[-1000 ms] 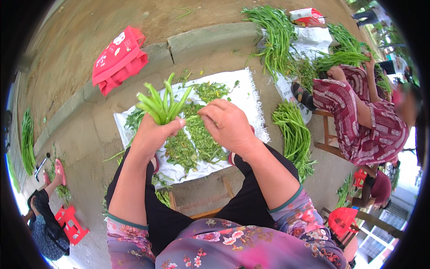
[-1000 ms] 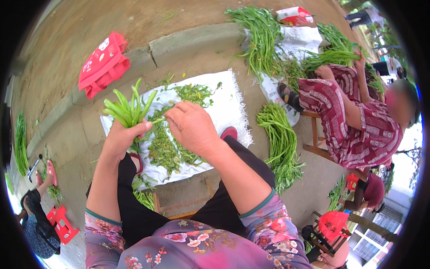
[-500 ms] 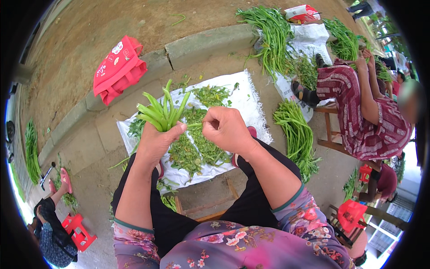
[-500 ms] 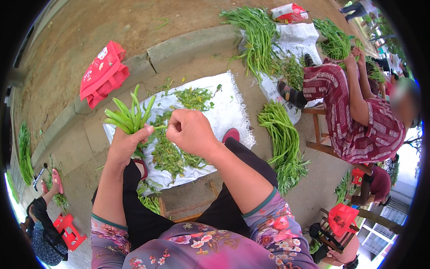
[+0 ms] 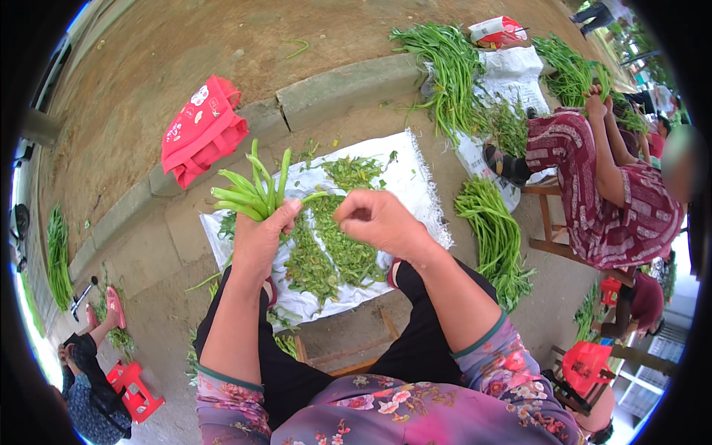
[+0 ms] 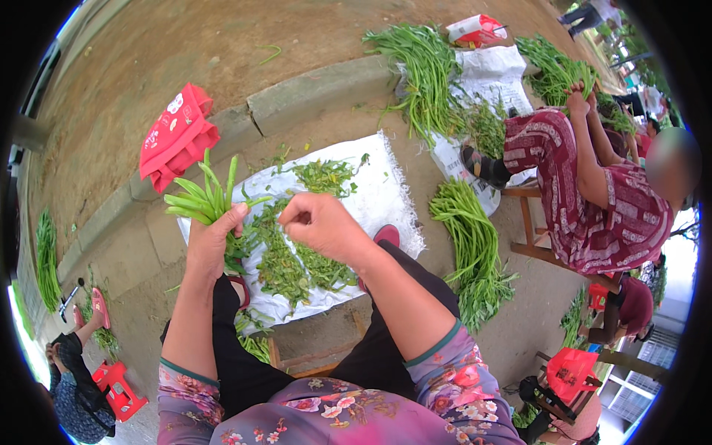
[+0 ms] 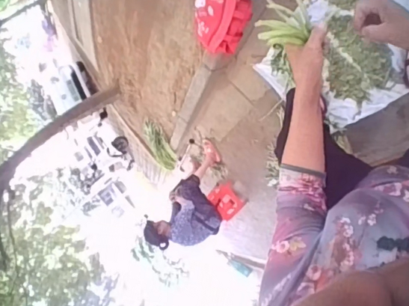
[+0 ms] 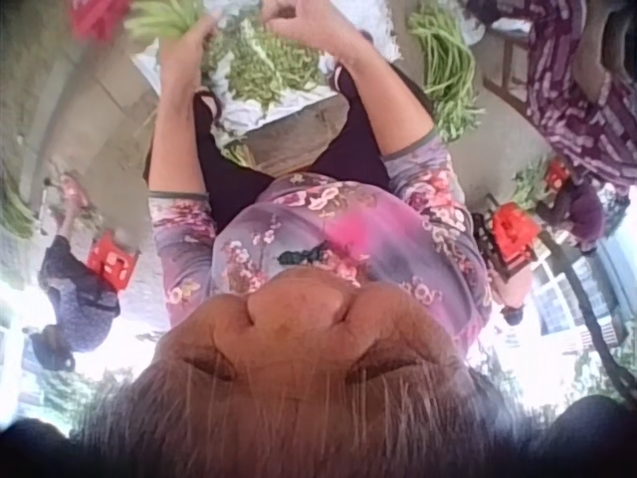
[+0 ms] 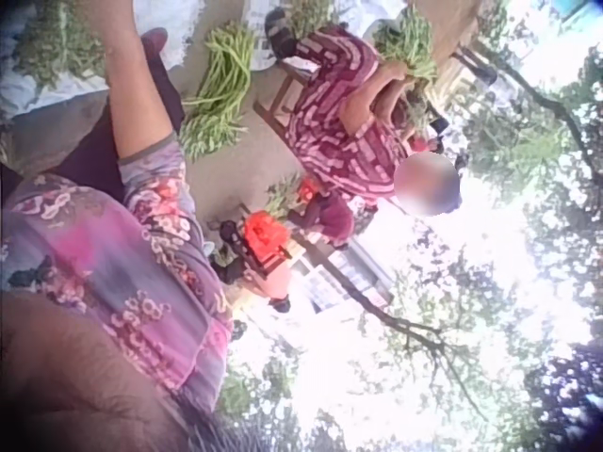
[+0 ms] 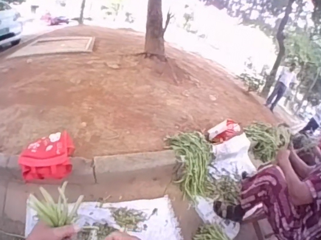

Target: The person uses their hands to break and clean long green beans one by one while sitting outside with a group of people.

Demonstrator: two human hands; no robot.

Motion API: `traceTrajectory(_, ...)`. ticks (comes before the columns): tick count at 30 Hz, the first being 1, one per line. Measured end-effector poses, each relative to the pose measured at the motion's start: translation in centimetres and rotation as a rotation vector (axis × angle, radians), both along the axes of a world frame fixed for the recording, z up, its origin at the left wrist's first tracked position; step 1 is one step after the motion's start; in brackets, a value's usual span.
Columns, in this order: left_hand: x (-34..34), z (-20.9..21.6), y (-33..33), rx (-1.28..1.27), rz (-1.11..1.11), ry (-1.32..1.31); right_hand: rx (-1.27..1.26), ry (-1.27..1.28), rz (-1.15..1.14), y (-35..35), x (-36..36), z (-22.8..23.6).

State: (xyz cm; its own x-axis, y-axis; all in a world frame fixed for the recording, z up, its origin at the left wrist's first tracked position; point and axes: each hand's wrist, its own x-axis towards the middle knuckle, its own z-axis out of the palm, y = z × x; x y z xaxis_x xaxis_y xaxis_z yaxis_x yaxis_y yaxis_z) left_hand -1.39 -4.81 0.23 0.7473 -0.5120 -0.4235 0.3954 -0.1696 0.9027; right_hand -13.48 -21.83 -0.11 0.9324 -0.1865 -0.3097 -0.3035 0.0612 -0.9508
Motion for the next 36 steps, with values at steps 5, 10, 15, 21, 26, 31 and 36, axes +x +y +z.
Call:
traceTrajectory(5,-0.1,0.2,-0.2,-0.007,0.007,0.004,-0.349,-0.031,-0.032,0.9,0.3,-0.1)
traceTrajectory(10,-0.3,0.0,-0.1,0.004,-0.03,0.003,-0.205,-0.036,-0.198,1.1,0.8,-0.2)
traceTrajectory(15,-0.6,0.2,-0.1,0.07,-0.057,-0.012,-0.244,-0.035,-0.171,1.2,1.0,0.0)
traceTrajectory(21,-0.6,0.4,0.3,0.125,-0.115,-0.044,-0.221,-0.044,-0.197,1.7,1.9,-0.8)
traceTrajectory(26,-0.4,0.2,0.9,0.115,-0.134,-0.054,-0.252,-0.037,-0.134,1.8,2.1,-0.8)
traceTrajectory(31,-0.8,-0.9,1.2,0.104,-0.157,-0.124,-0.246,-0.039,-0.129,2.1,1.2,-0.9)
traceTrajectory(36,-0.8,-0.3,1.9,0.139,-0.195,-0.029,-0.114,0.014,-0.139,2.4,0.9,-1.1)
